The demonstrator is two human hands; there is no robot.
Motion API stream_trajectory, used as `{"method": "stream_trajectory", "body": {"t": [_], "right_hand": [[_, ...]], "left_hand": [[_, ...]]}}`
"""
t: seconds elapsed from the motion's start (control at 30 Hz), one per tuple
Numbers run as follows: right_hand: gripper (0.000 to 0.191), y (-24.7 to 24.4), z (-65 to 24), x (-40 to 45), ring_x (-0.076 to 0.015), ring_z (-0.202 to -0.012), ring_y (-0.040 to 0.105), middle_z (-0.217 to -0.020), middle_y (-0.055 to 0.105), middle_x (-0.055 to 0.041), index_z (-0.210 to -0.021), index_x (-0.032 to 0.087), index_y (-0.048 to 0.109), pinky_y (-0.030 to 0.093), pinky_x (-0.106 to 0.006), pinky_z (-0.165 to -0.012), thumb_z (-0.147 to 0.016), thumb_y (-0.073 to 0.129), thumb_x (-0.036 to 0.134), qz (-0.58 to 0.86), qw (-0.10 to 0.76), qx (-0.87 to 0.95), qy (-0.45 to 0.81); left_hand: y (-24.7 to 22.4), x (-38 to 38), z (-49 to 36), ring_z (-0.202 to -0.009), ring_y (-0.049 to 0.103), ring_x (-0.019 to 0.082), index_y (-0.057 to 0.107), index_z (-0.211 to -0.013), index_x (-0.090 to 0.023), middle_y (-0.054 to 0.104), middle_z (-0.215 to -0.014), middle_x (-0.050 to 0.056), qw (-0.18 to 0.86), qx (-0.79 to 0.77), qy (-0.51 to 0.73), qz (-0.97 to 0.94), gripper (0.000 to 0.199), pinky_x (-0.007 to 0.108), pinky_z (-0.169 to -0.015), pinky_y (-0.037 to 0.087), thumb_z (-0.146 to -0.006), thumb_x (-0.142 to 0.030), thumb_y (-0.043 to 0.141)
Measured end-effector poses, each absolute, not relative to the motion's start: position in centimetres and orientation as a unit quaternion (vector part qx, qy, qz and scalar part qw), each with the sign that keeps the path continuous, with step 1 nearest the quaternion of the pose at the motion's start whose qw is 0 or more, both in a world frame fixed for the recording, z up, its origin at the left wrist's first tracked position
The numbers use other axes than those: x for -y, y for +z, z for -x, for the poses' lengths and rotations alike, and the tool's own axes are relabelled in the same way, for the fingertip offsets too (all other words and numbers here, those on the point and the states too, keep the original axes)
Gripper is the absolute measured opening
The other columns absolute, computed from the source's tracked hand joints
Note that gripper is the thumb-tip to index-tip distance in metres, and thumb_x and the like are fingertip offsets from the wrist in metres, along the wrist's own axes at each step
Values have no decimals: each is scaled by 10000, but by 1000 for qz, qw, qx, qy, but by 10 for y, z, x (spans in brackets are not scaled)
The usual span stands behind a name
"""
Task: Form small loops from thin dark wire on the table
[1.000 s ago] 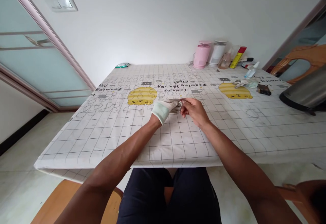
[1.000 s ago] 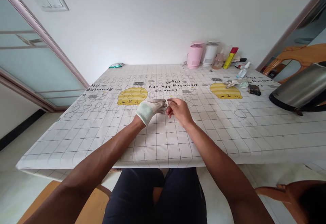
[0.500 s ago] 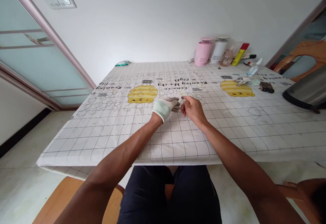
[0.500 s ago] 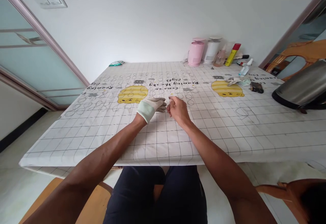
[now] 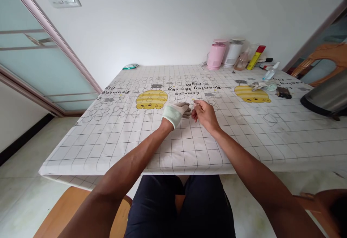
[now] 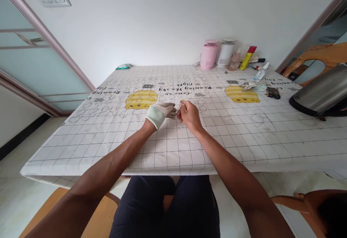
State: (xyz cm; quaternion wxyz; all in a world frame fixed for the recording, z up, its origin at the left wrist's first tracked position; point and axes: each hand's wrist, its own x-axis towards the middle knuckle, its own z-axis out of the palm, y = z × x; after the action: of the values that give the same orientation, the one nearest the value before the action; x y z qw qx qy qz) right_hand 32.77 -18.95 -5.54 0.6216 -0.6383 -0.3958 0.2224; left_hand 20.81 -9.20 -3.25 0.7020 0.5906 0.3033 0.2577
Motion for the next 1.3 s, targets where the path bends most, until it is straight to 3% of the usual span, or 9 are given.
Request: {"method": "stream_trajectory", "body": {"t": [0.17, 0.37, 0.57, 0.77, 1.0, 1.17, 1.3], "right_hand": [[371, -56, -323, 189, -164, -540, 621, -671, 683, -12, -1298, 127, 716, 471, -274, -494, -1056, 495, 300, 689, 569, 420, 159], [380, -55, -328, 186, -217, -697, 697, -694, 722, -43, -1262, 121, 778, 531, -332, -727, -1041, 487, 223, 757, 448, 468, 87], [392, -53, -331, 187, -233, -754, 715, -715, 726, -59, -1281, 115, 777, 533, -340, -776, -1036, 487, 215, 756, 434, 482, 90], [409, -54, -329, 186, -226, -703, 709, -688, 716, -35, -1316, 140, 736, 539, -335, -729, -1089, 439, 305, 742, 458, 482, 87], [385, -63, -333, 183, -256, -851, 762, -956, 810, -130, -1325, 158, 742, 548, -344, -787, -1069, 455, 177, 752, 383, 535, 30], [396, -59, -332, 184, -285, -859, 763, -906, 810, -132, -1384, 121, 691, 555, -385, -812, -1098, 504, 321, 761, 370, 533, 24], [421, -52, -324, 191, -254, -743, 752, -815, 797, -92, -1359, 112, 672, 574, -374, -743, -1069, 571, 400, 748, 436, 493, 80]], "left_hand": [[-35, 92, -209, -676, 696, 134, 725, -1020, -113, 732, -826, 56, 695, -302, 247, -604, 139, 291, -711, 604, -968, -107, 597], [-52, 84, -219, -543, 588, 91, 669, -844, -139, 633, -683, 3, 710, -292, 210, -605, 148, 249, -601, 520, -949, -68, 592], [-49, 85, -218, -575, 620, 106, 674, -849, -135, 639, -706, 12, 703, -288, 210, -615, 183, 261, -608, 530, -977, -80, 554], [-41, 88, -216, -550, 589, 89, 664, -890, -137, 617, -684, -6, 715, -295, 221, -594, 124, 240, -592, 509, -969, -82, 586], [-54, 88, -216, -568, 638, 117, 702, -825, -141, 658, -681, 17, 673, -290, 209, -648, 195, 252, -585, 549, -937, -75, 557], [-51, 85, -216, -602, 675, 132, 727, -849, -141, 692, -711, 31, 678, -308, 207, -634, 194, 269, -634, 594, -955, -100, 570], [-40, 86, -212, -666, 728, 166, 727, -897, -139, 713, -735, 47, 685, -334, 232, -605, 171, 292, -677, 619, -971, -118, 574]]}}
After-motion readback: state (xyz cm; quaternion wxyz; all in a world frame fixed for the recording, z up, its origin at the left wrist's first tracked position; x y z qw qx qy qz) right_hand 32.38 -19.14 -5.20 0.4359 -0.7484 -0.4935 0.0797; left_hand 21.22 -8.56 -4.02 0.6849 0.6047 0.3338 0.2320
